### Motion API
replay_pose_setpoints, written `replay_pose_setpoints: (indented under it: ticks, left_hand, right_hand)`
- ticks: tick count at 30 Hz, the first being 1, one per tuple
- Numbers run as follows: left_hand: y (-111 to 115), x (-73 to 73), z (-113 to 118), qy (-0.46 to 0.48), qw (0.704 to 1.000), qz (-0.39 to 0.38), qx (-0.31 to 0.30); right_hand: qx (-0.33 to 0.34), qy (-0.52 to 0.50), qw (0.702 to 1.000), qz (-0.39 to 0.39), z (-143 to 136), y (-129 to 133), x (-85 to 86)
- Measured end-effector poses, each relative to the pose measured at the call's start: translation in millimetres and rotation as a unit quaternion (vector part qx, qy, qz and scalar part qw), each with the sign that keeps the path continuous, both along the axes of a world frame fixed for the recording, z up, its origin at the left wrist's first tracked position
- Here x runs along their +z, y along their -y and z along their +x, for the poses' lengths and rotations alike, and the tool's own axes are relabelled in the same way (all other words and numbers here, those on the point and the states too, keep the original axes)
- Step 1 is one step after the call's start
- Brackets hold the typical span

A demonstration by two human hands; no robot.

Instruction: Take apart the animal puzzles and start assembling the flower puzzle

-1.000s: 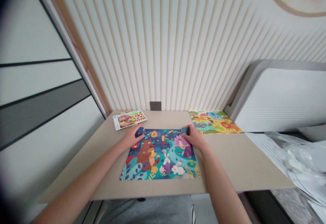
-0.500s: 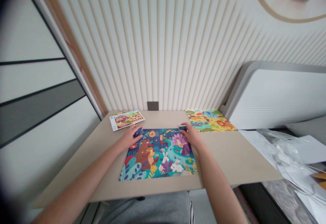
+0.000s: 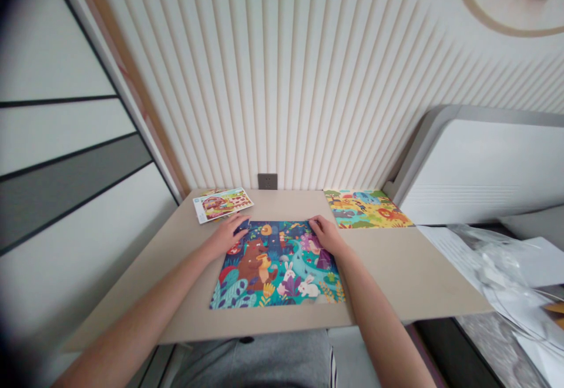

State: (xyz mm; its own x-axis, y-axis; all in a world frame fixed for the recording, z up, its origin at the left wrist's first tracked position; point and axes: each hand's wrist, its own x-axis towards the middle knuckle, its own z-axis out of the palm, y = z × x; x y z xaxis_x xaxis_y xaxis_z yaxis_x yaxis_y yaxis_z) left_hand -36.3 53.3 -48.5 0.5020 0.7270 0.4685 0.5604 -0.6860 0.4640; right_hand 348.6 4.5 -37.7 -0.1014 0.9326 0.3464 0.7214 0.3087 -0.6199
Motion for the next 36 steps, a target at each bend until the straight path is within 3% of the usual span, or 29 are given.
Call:
replay_pose_setpoints:
  ticks: [4, 10, 21, 26, 36]
  left_hand:
    - [-2.2, -0.4, 1.8, 0.004, 1.000, 0.016, 0.014]
    - [0.1, 6.7, 0.9, 0.040, 0.997, 0.021, 0.069]
    - [-9.9, 2.2, 17.7, 0.001, 1.000, -0.023, 0.003]
    - [-7.0, 3.4, 16.9, -0.017, 0.999, -0.032, -0.019]
    - [0.0, 3.5, 15.8, -0.035, 0.999, -0.018, -0.009]
  right_hand:
    - [0.051, 0.066, 0.997, -0.006, -2.9, 0.4, -4.9]
    - [0.059, 0.066, 0.996, -0.007, -1.8, -1.4, -3.7]
    - [0.062, 0.031, 0.997, 0.029, -21.5, 10.6, 13.8]
    - [0.088, 0.005, 0.996, -0.004, -23.2, 15.5, 18.5]
    - [-0.029, -0.086, 0.996, 0.027, -14.9, 4.3, 8.9]
